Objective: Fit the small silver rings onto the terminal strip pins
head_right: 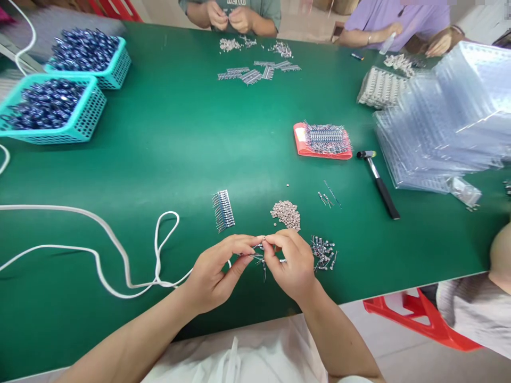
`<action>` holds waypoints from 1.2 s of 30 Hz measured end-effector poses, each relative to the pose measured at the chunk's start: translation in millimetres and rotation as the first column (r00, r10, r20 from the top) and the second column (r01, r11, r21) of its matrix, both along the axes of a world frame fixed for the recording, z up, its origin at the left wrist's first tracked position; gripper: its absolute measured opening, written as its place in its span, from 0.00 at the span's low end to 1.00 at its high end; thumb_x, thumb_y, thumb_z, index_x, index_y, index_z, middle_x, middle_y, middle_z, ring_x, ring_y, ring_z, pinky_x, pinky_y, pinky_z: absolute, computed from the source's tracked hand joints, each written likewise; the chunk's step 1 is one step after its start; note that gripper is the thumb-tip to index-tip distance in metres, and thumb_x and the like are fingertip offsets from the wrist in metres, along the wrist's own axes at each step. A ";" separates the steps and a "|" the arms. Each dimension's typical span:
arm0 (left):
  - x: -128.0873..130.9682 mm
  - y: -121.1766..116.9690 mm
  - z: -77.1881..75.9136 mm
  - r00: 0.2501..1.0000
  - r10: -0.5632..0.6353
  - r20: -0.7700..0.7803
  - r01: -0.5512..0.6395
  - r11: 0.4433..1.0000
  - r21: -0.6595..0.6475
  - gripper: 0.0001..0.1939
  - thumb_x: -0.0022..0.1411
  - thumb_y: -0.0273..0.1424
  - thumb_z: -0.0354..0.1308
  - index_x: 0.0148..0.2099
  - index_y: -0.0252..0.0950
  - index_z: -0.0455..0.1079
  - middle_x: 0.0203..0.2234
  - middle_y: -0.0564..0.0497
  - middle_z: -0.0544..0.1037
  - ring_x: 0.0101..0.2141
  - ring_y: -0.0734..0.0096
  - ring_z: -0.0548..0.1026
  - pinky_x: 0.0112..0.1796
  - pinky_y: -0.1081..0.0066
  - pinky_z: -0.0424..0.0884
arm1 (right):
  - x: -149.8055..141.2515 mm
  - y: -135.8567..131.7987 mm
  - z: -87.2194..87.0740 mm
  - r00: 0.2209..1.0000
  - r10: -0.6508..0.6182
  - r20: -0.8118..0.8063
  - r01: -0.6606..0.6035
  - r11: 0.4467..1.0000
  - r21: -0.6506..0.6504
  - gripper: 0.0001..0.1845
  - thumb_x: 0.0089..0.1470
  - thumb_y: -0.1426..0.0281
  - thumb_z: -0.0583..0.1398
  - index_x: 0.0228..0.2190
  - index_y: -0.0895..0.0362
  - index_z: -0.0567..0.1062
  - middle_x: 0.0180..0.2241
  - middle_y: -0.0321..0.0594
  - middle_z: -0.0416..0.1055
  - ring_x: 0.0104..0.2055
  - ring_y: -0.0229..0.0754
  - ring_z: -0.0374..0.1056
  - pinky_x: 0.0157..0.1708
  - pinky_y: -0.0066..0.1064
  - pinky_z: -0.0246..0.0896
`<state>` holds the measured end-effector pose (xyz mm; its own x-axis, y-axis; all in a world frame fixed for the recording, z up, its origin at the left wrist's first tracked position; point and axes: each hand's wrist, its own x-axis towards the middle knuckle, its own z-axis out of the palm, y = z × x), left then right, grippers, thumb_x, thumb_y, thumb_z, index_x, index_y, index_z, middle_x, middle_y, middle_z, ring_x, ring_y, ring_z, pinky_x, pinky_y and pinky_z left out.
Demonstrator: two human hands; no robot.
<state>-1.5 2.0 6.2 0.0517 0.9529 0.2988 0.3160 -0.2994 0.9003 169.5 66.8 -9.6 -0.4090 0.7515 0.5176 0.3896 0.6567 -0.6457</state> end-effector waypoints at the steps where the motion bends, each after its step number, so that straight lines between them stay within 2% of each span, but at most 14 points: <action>1: 0.0 -0.1 -0.1 1.000 -0.003 -0.005 0.003 1.000 -0.001 0.12 0.62 0.18 0.54 0.44 0.38 0.68 0.47 0.41 0.80 0.47 0.62 0.77 0.46 0.63 0.73 | -0.1 0.2 0.0 1.000 0.004 -0.005 -0.004 1.000 0.010 0.09 0.54 0.80 0.62 0.36 0.55 0.74 0.30 0.37 0.71 0.29 0.36 0.69 0.28 0.28 0.67; 6: 0.0 -0.5 -1.9 1.000 -0.015 -0.006 0.015 1.000 0.011 0.12 0.62 0.18 0.54 0.45 0.38 0.68 0.48 0.41 0.79 0.49 0.62 0.76 0.47 0.62 0.73 | -0.3 1.2 1.8 1.000 0.011 -0.006 -0.011 0.998 0.058 0.09 0.55 0.79 0.61 0.37 0.54 0.73 0.30 0.37 0.71 0.29 0.36 0.69 0.27 0.28 0.68; 13: 0.8 -0.2 -0.8 1.000 -0.007 0.016 0.006 0.999 0.048 0.11 0.63 0.19 0.53 0.44 0.38 0.69 0.47 0.40 0.80 0.48 0.60 0.77 0.46 0.60 0.75 | 1.8 0.6 3.7 1.000 0.022 -0.017 -0.021 0.999 0.034 0.09 0.55 0.77 0.62 0.38 0.54 0.74 0.31 0.38 0.72 0.29 0.36 0.70 0.28 0.29 0.69; 23: 0.2 -2.4 -2.0 0.996 -0.032 0.081 0.027 0.997 0.066 0.15 0.61 0.16 0.54 0.45 0.39 0.69 0.46 0.42 0.80 0.48 0.60 0.77 0.46 0.60 0.74 | 1.6 -0.3 7.7 0.999 0.021 -0.029 -0.019 0.998 0.065 0.10 0.54 0.78 0.61 0.37 0.54 0.74 0.29 0.38 0.72 0.29 0.37 0.70 0.28 0.30 0.69; 31: 1.3 -3.1 -2.1 0.990 -0.027 0.136 0.019 0.998 0.058 0.15 0.61 0.16 0.54 0.46 0.38 0.69 0.47 0.41 0.79 0.48 0.58 0.76 0.46 0.59 0.74 | 2.1 -1.1 7.7 1.000 -0.003 -0.017 0.004 0.995 0.102 0.09 0.53 0.78 0.61 0.36 0.53 0.73 0.29 0.37 0.72 0.28 0.37 0.70 0.27 0.29 0.69; 36: 0.9 -3.6 -2.9 0.980 -0.026 0.195 0.027 1.000 -0.007 0.12 0.62 0.18 0.55 0.45 0.38 0.70 0.46 0.41 0.80 0.47 0.59 0.77 0.46 0.60 0.74 | 3.0 -1.3 6.3 1.000 -0.011 0.007 0.010 0.993 0.117 0.09 0.53 0.77 0.61 0.36 0.53 0.73 0.29 0.37 0.72 0.29 0.37 0.71 0.27 0.29 0.70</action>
<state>-0.7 -1.6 3.3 0.0186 0.9548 0.2967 0.1259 -0.2967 0.9466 172.4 65.5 -3.3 -0.4058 0.6904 0.5989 0.4012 0.7233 -0.5620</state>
